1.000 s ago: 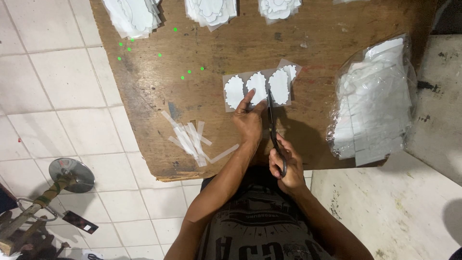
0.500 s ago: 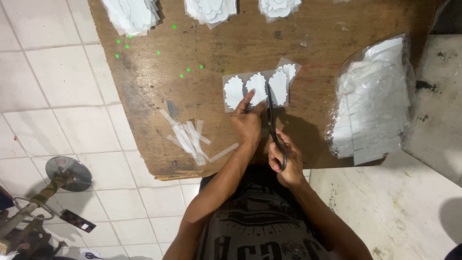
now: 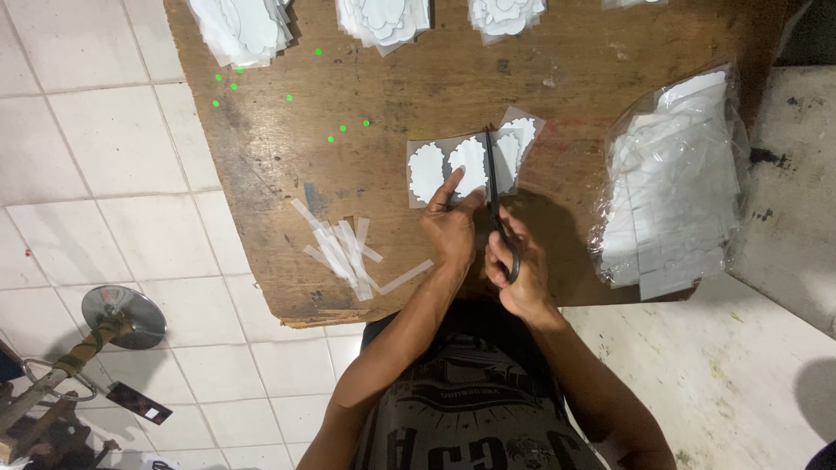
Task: Cutting out printed white labels from a sheet using scissors and stacking them on a workbench.
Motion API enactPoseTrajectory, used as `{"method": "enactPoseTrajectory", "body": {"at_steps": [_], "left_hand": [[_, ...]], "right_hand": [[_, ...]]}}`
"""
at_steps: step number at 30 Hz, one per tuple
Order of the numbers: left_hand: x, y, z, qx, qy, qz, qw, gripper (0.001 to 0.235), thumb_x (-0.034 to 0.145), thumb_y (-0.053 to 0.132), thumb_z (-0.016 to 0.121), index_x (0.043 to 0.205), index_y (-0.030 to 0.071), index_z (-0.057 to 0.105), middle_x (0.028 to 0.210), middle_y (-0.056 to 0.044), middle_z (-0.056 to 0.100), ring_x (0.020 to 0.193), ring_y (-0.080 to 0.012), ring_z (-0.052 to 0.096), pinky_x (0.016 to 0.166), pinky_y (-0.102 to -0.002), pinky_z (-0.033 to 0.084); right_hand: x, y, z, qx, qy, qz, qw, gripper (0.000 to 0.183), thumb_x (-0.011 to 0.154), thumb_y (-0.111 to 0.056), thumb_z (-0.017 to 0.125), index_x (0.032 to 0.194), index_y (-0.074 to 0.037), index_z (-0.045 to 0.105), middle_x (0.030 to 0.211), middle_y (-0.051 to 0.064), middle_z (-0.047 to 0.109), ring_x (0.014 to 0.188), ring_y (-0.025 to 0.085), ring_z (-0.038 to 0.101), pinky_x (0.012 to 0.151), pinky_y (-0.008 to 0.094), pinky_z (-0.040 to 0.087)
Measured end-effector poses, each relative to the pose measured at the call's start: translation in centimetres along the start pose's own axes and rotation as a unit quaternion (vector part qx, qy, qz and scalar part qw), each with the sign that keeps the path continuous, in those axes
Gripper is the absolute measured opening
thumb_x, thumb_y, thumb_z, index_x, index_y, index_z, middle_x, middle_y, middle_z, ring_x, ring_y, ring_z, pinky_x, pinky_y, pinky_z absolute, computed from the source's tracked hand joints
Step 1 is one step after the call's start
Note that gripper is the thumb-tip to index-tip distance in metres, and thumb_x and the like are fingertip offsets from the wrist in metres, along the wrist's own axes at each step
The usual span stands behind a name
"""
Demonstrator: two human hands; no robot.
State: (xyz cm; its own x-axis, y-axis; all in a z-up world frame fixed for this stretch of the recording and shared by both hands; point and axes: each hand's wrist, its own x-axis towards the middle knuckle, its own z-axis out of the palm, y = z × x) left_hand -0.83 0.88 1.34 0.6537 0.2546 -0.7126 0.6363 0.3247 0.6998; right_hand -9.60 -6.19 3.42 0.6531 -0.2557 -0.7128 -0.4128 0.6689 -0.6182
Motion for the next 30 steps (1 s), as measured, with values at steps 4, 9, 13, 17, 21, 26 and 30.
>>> {"method": "enactPoseTrajectory", "body": {"at_steps": [4,9,13,17,21,26,30], "left_hand": [[-0.7,1.8,-0.1,-0.018,-0.001,-0.013,1.0,0.053,0.072,-0.008,0.081,0.123,0.002,0.072,0.075,-0.017,0.072,0.063,-0.0183,0.072,0.06,-0.029,0.06],[0.1,-0.4,-1.1,-0.071,-0.001,-0.017,0.997,0.053,0.071,-0.012,0.08,0.122,0.001,0.072,0.093,-0.017,0.073,0.068,-0.0199,0.074,0.065,-0.03,0.061],[-0.9,1.7,-0.1,-0.073,-0.019,-0.007,0.997,0.049,0.075,-0.009,0.08,0.121,0.005,0.073,0.098,-0.012,0.072,0.071,-0.0157,0.073,0.068,-0.027,0.062],[-2.7,2.3,0.8,-0.09,-0.091,-0.03,0.991,0.044,0.081,-0.005,0.076,0.124,0.006,0.072,0.094,-0.013,0.073,0.075,-0.0169,0.073,0.071,-0.03,0.061],[-3.7,4.7,1.7,-0.064,-0.1,0.008,0.993,0.04,0.081,-0.003,0.076,0.121,0.004,0.074,0.107,-0.014,0.07,0.092,-0.0158,0.065,0.087,-0.037,0.056],[0.2,0.1,0.7,0.025,-0.058,0.046,0.997,0.043,0.077,0.002,0.081,0.119,0.011,0.077,0.118,-0.014,0.067,0.113,-0.0186,0.06,0.1,-0.038,0.05],[1.0,-0.1,0.9,0.005,-0.046,0.045,0.998,0.045,0.076,-0.002,0.082,0.119,0.007,0.076,0.106,-0.009,0.064,0.09,-0.0103,0.059,0.085,-0.03,0.054]], "right_hand": [[1.1,-0.8,0.5,0.022,-0.011,-0.008,1.0,0.05,0.097,-0.017,0.069,0.142,-0.004,0.052,0.064,0.009,0.046,0.034,0.012,0.044,0.027,0.02,0.031],[-0.1,-1.8,0.7,0.029,-0.019,-0.006,0.999,0.045,0.095,-0.022,0.071,0.137,-0.009,0.058,0.061,0.01,0.048,0.034,0.014,0.045,0.027,0.021,0.033],[-0.3,-1.9,0.8,-0.041,0.028,-0.056,0.997,0.052,0.094,-0.023,0.073,0.141,-0.008,0.055,0.064,0.01,0.054,0.039,0.013,0.049,0.03,0.02,0.035],[2.3,-3.9,2.1,-0.125,0.106,-0.185,0.969,0.068,0.087,-0.007,0.079,0.149,-0.009,0.049,0.08,0.014,0.062,0.058,0.019,0.063,0.044,0.03,0.056],[5.4,-4.1,0.0,-0.107,0.062,-0.249,0.96,0.09,0.078,0.015,0.082,0.154,-0.004,0.039,0.082,0.014,0.064,0.064,0.024,0.07,0.055,0.034,0.065],[3.6,-5.7,-0.9,-0.161,0.067,-0.237,0.956,0.078,0.085,0.007,0.079,0.152,-0.002,0.042,0.08,0.01,0.061,0.055,0.015,0.06,0.044,0.026,0.055],[-2.2,-5.1,-1.6,-0.151,0.058,-0.155,0.975,0.059,0.097,-0.018,0.067,0.151,-0.006,0.044,0.07,0.004,0.056,0.044,0.01,0.054,0.037,0.019,0.044]]}}
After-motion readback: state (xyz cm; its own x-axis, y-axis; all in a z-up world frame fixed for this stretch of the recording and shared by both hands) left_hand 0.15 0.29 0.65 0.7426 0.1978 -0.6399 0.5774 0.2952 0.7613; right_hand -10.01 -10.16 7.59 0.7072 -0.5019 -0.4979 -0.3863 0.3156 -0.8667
